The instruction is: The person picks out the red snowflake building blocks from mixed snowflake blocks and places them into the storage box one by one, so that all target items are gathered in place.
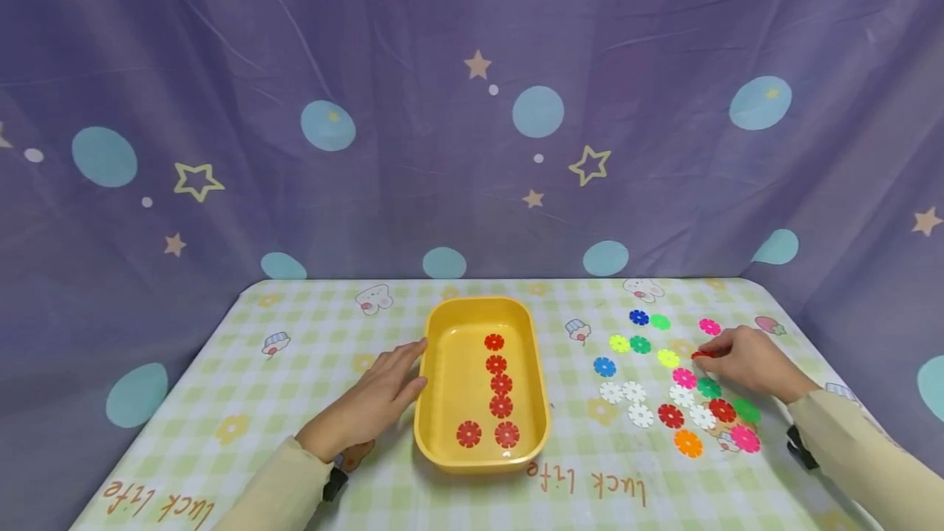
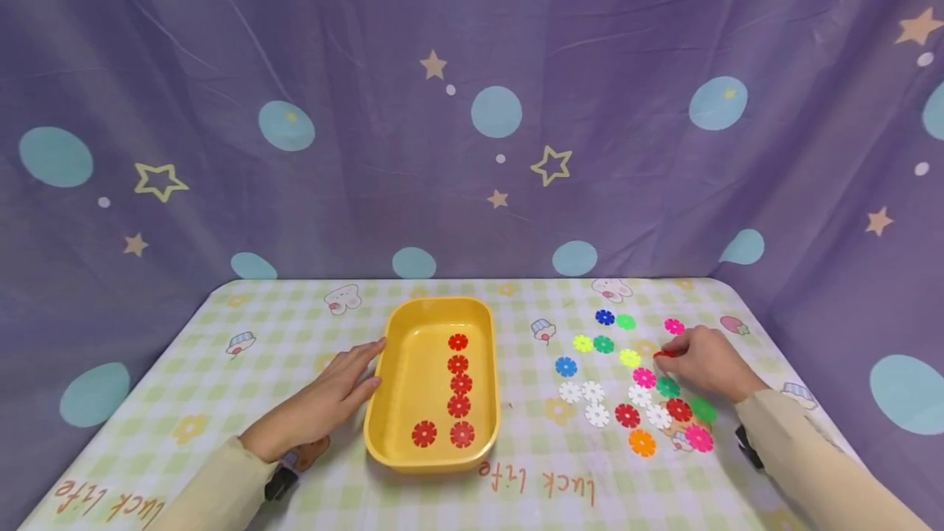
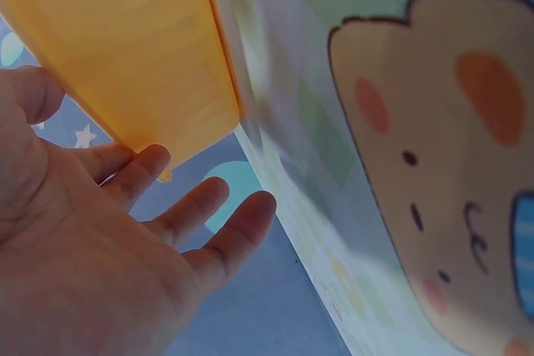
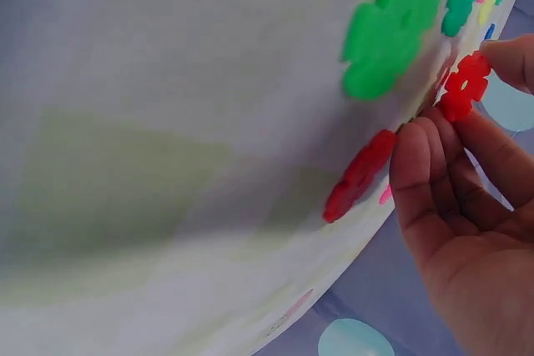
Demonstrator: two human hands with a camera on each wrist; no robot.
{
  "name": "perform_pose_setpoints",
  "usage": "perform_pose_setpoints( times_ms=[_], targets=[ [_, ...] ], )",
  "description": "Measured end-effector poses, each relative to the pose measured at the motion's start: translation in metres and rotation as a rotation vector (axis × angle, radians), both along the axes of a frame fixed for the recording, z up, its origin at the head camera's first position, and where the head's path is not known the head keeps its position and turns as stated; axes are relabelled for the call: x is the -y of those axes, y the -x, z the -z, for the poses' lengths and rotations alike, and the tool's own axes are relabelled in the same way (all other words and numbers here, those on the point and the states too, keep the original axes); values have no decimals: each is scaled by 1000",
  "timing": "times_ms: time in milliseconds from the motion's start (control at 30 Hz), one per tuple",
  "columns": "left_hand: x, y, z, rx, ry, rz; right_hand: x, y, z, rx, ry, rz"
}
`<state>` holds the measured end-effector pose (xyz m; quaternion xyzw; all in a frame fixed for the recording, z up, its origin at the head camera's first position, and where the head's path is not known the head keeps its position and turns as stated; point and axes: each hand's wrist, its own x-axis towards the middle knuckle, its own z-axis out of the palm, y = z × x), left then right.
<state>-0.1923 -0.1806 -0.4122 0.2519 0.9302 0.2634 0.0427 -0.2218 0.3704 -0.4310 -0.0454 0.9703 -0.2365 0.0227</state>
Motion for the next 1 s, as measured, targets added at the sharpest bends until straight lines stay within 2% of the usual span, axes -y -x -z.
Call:
perform_pose_setpoints(
  times_ms=[100,200,400,533,700,833,1000],
  targets=[
    [0,-1,1,-4,0,6,5,0,-4,-36,19,-11],
    [1,-1,1,15,7,-2,21,0,-12,-155,50,-92],
    [2,-1,0,25,-5,-2,77,-2,-34,-434,111,-379],
    [2,-1,0,14,-11,4,112,-3,-45,-527,184,-557],
    [2,-2,1,5,-1,-2,156,-6,-50,-533,248,-695],
    [2,-2,-1,-5,-1,-1,196,-7,-46,-506,267,-784],
    [4,-2,-2,-7,-4,2,248,-7,-37,-360,204,-845]
  ],
)
